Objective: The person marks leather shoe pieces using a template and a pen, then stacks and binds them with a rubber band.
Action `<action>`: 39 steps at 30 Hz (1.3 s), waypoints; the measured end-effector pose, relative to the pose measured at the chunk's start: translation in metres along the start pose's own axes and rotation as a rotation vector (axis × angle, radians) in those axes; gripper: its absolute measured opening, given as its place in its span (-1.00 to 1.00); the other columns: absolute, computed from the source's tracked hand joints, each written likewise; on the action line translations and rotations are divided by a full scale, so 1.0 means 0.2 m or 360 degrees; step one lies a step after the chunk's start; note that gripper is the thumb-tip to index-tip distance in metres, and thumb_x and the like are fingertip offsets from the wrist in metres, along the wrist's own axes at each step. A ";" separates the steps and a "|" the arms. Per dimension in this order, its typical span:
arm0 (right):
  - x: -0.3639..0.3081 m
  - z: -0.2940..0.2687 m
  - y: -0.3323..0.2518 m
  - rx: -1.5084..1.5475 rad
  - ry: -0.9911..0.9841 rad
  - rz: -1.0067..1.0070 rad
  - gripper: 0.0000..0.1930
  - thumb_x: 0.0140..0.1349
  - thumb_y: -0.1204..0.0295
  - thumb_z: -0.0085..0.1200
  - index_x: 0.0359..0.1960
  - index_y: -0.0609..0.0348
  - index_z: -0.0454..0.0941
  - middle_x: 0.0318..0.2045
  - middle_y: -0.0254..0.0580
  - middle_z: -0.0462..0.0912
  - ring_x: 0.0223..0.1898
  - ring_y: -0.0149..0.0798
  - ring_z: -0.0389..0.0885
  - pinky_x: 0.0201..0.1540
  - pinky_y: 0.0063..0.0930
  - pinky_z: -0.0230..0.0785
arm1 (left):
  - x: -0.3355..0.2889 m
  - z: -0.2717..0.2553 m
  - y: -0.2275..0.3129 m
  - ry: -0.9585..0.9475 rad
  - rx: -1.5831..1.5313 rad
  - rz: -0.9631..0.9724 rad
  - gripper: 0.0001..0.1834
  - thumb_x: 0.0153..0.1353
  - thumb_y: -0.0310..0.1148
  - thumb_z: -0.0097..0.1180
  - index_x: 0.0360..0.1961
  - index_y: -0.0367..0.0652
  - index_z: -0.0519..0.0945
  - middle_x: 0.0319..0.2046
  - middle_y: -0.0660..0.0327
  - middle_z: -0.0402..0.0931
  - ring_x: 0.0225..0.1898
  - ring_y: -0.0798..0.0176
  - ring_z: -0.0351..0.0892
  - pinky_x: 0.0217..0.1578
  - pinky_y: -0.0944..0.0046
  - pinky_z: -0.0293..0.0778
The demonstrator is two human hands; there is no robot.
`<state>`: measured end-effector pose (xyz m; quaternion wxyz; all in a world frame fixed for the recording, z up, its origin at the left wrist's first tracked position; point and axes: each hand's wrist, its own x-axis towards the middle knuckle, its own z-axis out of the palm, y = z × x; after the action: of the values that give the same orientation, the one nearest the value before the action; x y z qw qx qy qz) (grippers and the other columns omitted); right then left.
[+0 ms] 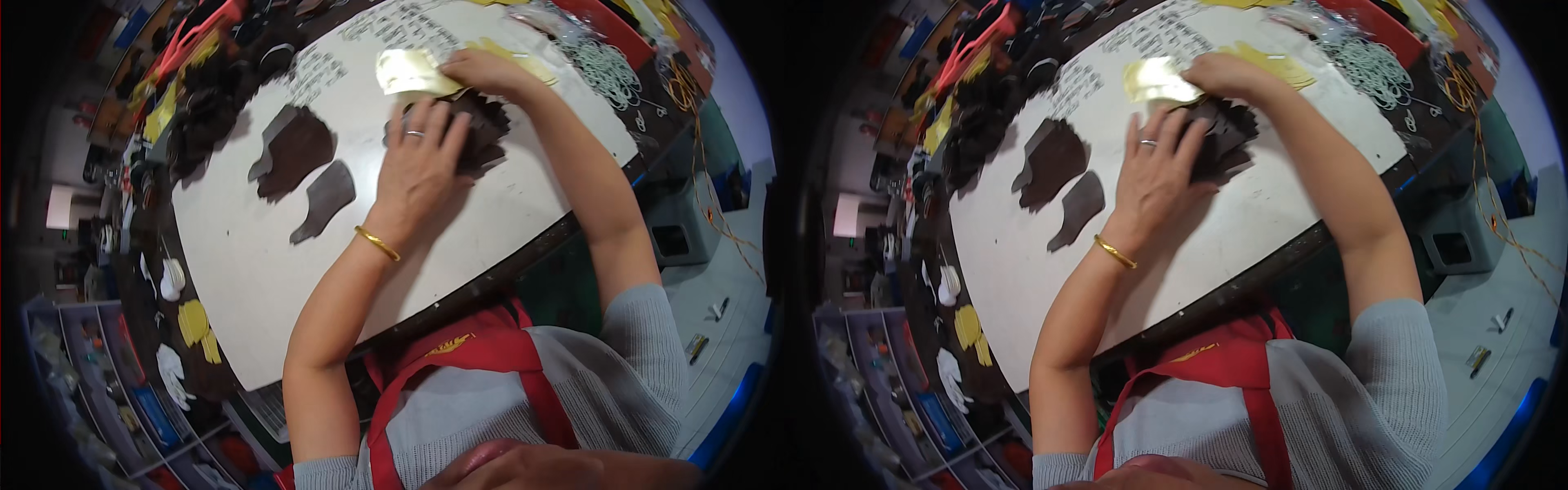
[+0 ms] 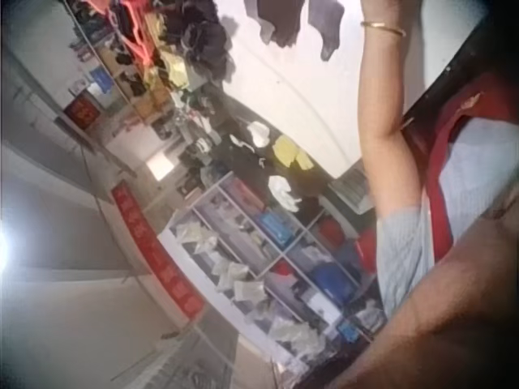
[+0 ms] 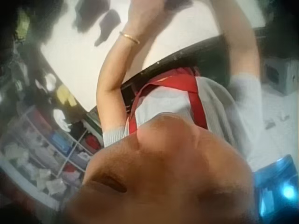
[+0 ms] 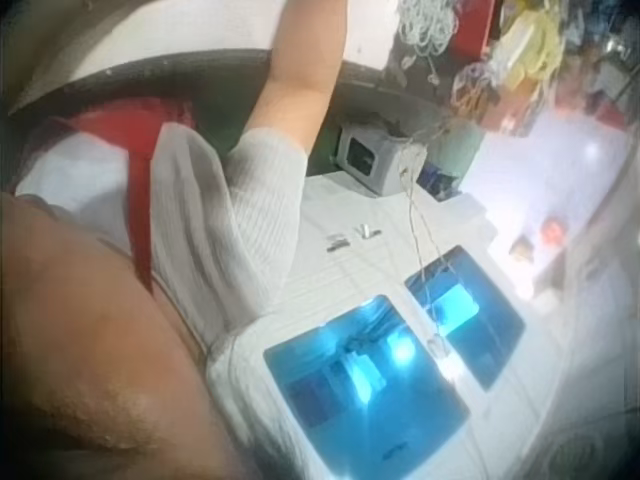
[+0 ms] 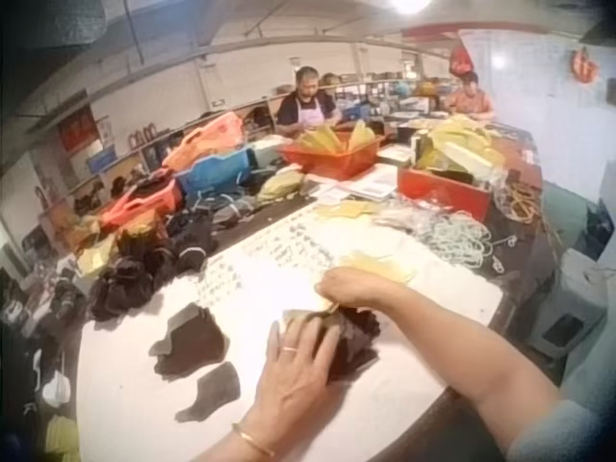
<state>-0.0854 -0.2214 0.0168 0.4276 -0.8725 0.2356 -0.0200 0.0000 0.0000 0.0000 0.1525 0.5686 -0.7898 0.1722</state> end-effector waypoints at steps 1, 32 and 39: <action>-0.03 -0.02 -0.05 -0.0484 0.0151 0.0060 -0.71 0.40 0.29 -0.03 -0.08 0.13 0.69 -0.04 0.02 0.70 0.05 -0.02 0.63 0.11 -0.14 0.45 | 0.05 -0.03 0.01 -0.0118 -0.0032 -0.0257 0.13 -0.17 0.06 0.55 0.42 0.01 0.23 0.36 0.07 0.23 0.42 -0.07 0.16 0.30 -0.47 0.12; -0.66 0.19 -0.23 0.1007 -0.0293 -0.0048 -0.69 0.37 0.23 0.14 -0.04 0.22 0.66 -0.32 -0.34 0.66 -0.26 -0.50 0.55 -0.20 -0.58 0.38 | -0.11 -0.25 0.01 0.0080 -0.0031 0.0053 -0.53 0.25 -0.43 0.06 0.21 -0.26 0.54 0.20 0.07 0.54 0.25 -0.08 0.51 0.32 -0.16 0.31; -0.53 0.40 -0.07 0.0806 0.0388 0.0003 -0.78 0.46 0.32 0.06 -0.04 0.19 0.58 -0.34 -0.50 0.58 -0.33 -0.60 0.47 -0.24 -0.64 0.36 | -0.67 -0.25 0.05 -0.0225 0.0056 -0.1153 -0.18 0.14 -0.17 0.35 0.32 -0.41 0.34 0.28 -0.14 0.40 0.31 -0.17 0.35 0.36 -0.09 0.21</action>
<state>-0.1553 -0.1092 -0.0064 0.6005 -0.7288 0.2735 -0.1828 0.0345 0.1383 -0.0141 0.1387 0.8243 -0.5428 0.0809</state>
